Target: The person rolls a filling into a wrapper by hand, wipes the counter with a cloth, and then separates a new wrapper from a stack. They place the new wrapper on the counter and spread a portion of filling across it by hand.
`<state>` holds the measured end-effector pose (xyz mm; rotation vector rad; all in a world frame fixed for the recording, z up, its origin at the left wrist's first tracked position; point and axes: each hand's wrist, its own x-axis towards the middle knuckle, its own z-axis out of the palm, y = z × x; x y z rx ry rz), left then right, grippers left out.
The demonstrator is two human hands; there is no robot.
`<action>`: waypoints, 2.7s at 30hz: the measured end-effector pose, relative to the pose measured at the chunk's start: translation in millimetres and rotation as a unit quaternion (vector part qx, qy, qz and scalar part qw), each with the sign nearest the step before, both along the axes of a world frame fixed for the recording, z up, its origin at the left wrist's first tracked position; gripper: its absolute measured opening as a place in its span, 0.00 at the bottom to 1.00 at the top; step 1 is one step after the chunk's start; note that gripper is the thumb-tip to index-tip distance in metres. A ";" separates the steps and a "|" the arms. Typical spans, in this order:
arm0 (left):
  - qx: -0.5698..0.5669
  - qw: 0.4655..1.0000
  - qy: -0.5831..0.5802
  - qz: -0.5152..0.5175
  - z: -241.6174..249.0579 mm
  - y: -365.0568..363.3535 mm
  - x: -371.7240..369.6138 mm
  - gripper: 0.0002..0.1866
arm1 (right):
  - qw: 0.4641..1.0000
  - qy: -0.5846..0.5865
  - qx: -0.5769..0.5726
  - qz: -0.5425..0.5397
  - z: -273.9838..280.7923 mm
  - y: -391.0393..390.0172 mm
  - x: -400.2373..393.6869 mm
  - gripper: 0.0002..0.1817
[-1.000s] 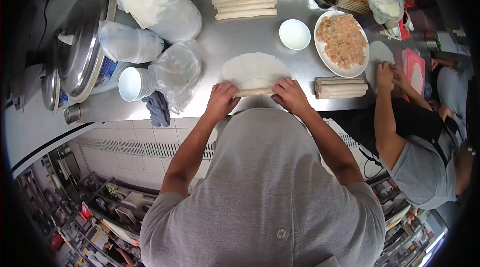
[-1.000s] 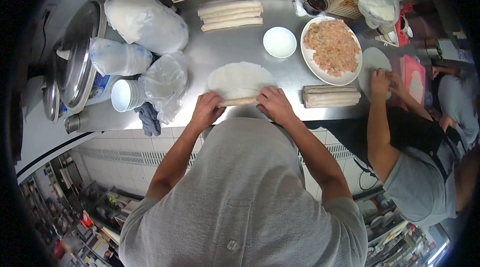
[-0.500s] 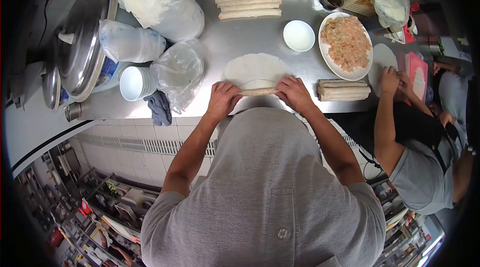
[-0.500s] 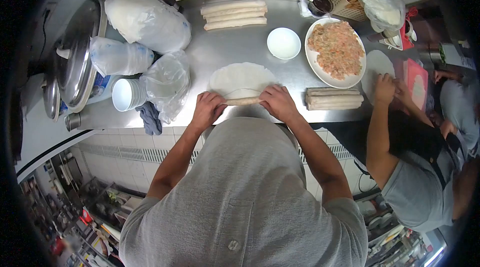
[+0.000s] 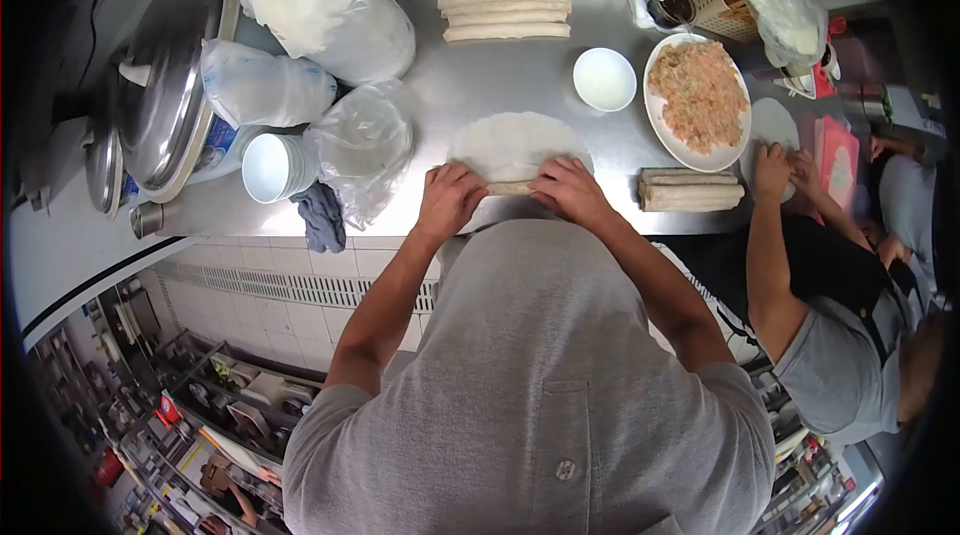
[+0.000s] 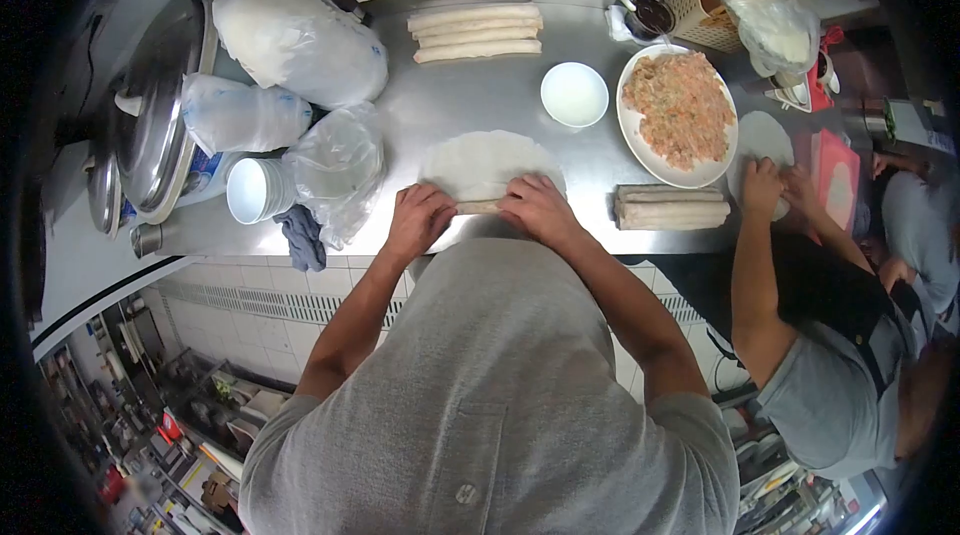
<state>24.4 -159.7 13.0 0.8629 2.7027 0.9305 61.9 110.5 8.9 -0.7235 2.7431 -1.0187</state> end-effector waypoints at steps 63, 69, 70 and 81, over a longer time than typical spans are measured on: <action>-0.028 0.995 0.068 -0.062 -4.4 34.7 -32.8 0.14 | 0.997 0.052 0.021 -0.051 -0.8 -15.4 -33.8 0.13; -0.066 0.994 0.049 -0.074 -7.9 35.3 -42.8 0.16 | 0.998 0.037 0.027 -0.040 -5.9 -17.8 -42.5 0.14; -0.066 0.994 0.049 -0.074 -4.6 37.4 -43.3 0.16 | 0.998 0.023 0.032 -0.044 -4.6 -17.7 -44.1 0.14; -0.075 0.994 0.012 -0.073 -5.8 42.6 -51.8 0.17 | 0.998 0.014 0.050 -0.036 0.3 -14.0 -52.1 0.14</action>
